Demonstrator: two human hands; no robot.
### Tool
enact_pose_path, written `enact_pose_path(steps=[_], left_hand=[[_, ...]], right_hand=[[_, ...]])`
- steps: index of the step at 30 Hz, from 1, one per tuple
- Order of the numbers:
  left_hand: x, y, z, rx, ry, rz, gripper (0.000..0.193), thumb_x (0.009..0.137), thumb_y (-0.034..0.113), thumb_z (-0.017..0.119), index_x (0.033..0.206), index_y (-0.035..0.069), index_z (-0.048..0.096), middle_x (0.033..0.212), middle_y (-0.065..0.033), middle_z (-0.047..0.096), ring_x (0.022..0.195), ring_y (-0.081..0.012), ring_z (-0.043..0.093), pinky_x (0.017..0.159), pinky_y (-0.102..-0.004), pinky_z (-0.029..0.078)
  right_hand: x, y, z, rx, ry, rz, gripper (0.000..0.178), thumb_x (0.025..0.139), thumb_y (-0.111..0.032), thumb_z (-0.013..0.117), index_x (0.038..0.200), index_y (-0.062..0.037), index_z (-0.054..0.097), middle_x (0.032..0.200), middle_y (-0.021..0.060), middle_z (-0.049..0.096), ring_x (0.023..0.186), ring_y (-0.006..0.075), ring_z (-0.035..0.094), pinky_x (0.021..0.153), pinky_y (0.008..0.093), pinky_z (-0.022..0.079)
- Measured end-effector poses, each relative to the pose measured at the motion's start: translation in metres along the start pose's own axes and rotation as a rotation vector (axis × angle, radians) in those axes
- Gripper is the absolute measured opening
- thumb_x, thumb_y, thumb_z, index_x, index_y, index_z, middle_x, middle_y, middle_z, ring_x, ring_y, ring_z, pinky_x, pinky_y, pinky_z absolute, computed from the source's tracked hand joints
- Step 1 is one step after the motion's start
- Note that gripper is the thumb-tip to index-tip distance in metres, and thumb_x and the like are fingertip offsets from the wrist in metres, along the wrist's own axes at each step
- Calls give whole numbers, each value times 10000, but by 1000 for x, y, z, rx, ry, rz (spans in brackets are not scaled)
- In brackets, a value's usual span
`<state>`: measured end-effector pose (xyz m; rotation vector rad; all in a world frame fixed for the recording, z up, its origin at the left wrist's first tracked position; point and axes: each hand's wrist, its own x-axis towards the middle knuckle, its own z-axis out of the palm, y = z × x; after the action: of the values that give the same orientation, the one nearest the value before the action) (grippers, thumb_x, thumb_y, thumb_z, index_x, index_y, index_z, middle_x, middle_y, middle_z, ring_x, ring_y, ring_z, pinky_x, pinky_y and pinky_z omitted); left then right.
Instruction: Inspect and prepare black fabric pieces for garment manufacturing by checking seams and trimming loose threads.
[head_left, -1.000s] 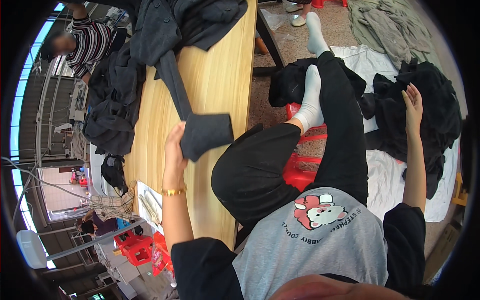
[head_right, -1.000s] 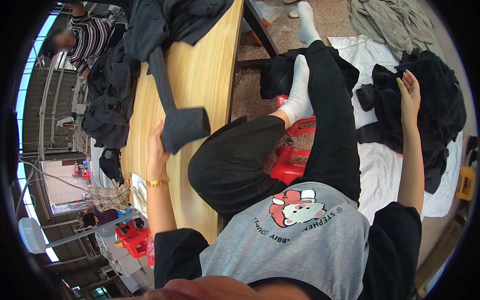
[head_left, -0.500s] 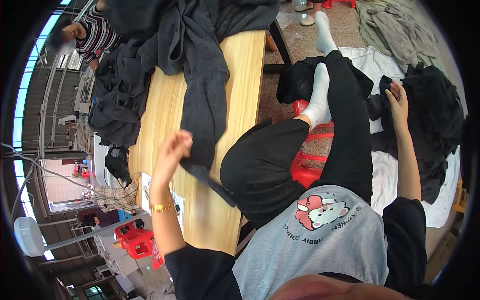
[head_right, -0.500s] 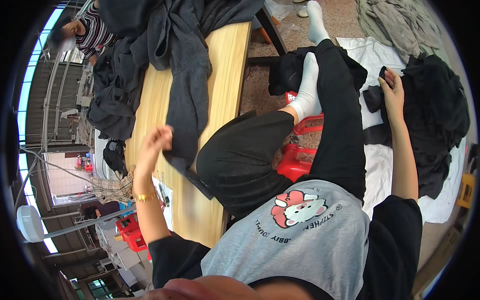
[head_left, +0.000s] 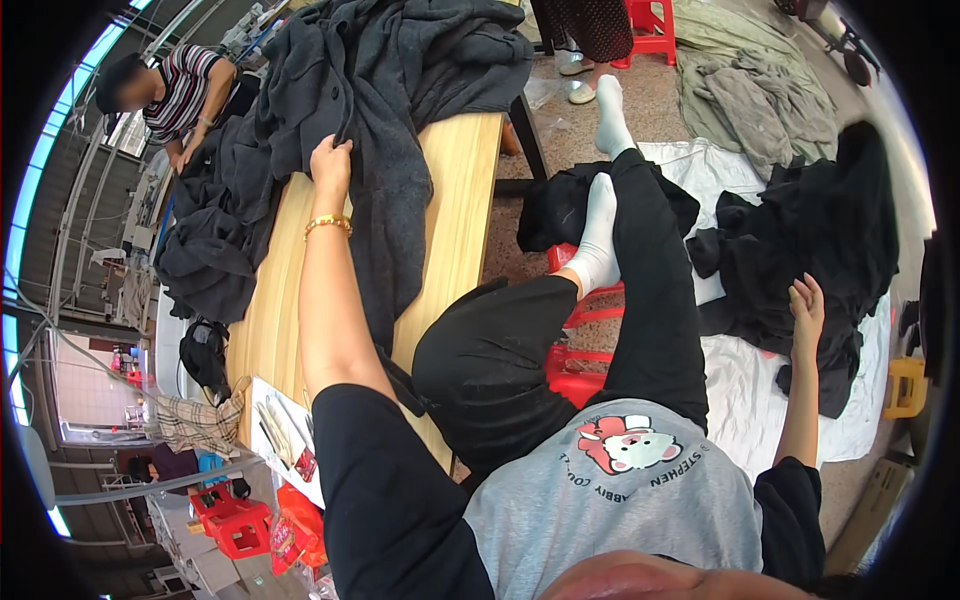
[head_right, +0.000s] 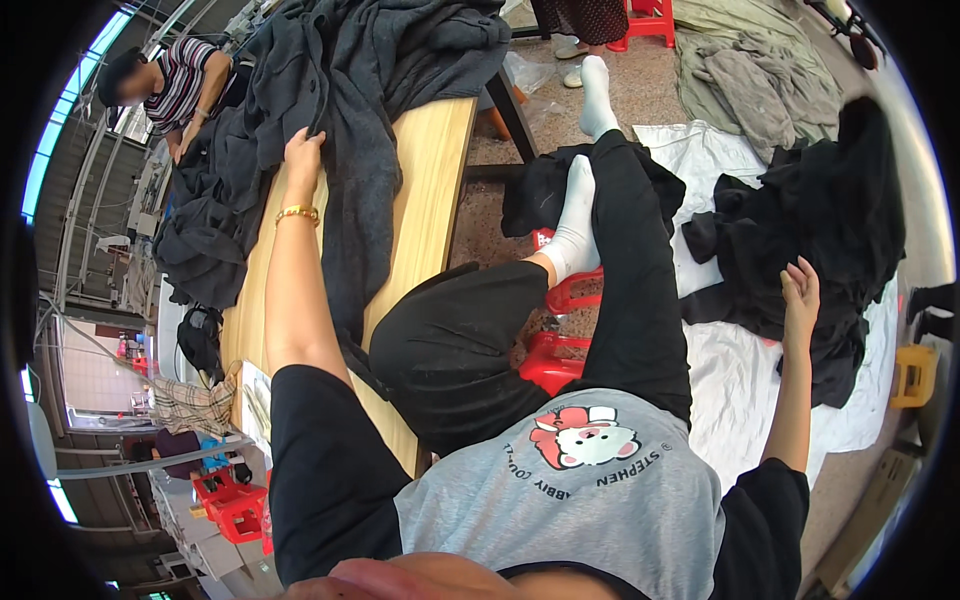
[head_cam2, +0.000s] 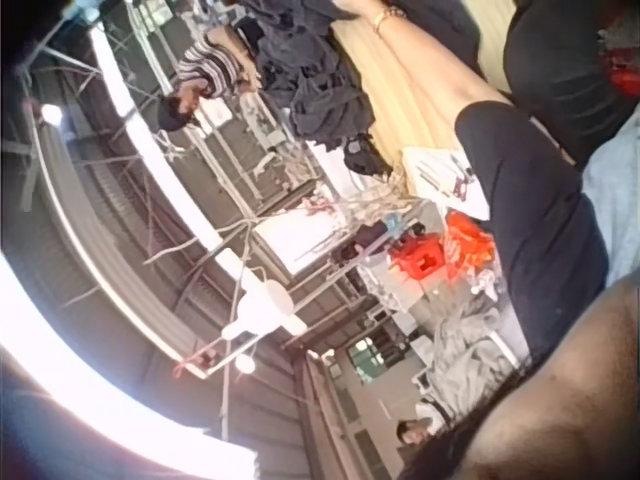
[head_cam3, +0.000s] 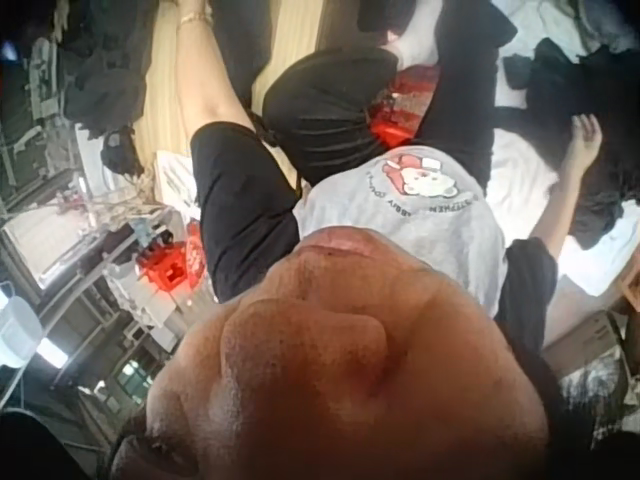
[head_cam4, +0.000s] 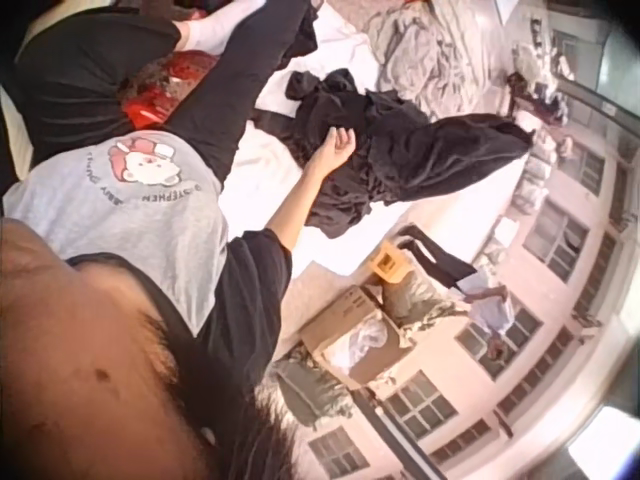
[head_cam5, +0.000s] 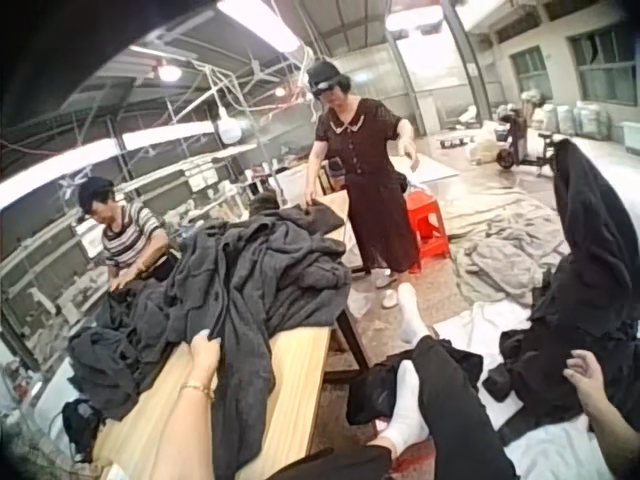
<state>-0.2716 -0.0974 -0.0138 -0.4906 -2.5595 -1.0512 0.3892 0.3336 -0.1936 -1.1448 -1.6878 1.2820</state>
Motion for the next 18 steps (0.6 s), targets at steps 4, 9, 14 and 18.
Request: enact_pose_path(steps=[4, 9, 14, 18], left_hand=[[-33, 37, -50, -541, -157, -55, 313, 805, 63, 593, 1074, -84, 652, 943, -64, 691, 847, -149, 632, 773, -250, 469], [-123, 104, -115, -915, -318, -1, 311, 834, 20, 557, 1122, -75, 628, 979, -55, 682, 820, -114, 629, 746, -225, 468], [-234, 152, -154, -1049, -617, 71, 348, 771, -61, 626, 1119, -77, 627, 1038, -147, 665, 823, -218, 665, 790, -330, 526], [-258, 199, -131, -716, -1152, 677, 265, 751, -23, 600, 1016, -20, 588, 906, -153, 582, 769, -342, 601, 657, -393, 484]], right_hand=[[-26, -49, 16, -48, -57, 89, 455, 943, -176, 613, 1366, -60, 494, 1205, 63, 637, 1038, 93, 604, 828, 209, 457], [-53, -133, 132, 203, -665, 108, 439, 954, -218, 612, 1347, -51, 511, 1182, 76, 646, 953, 118, 646, 725, 221, 510], [-95, -252, 232, 619, -1124, -2, 632, 1006, -459, 454, 1390, 42, 429, 1150, 111, 647, 919, 146, 668, 612, 209, 549], [-107, -278, 270, 837, -1410, 254, 782, 975, -604, 376, 1410, 46, 398, 1113, 88, 645, 868, 136, 654, 616, 206, 533]])
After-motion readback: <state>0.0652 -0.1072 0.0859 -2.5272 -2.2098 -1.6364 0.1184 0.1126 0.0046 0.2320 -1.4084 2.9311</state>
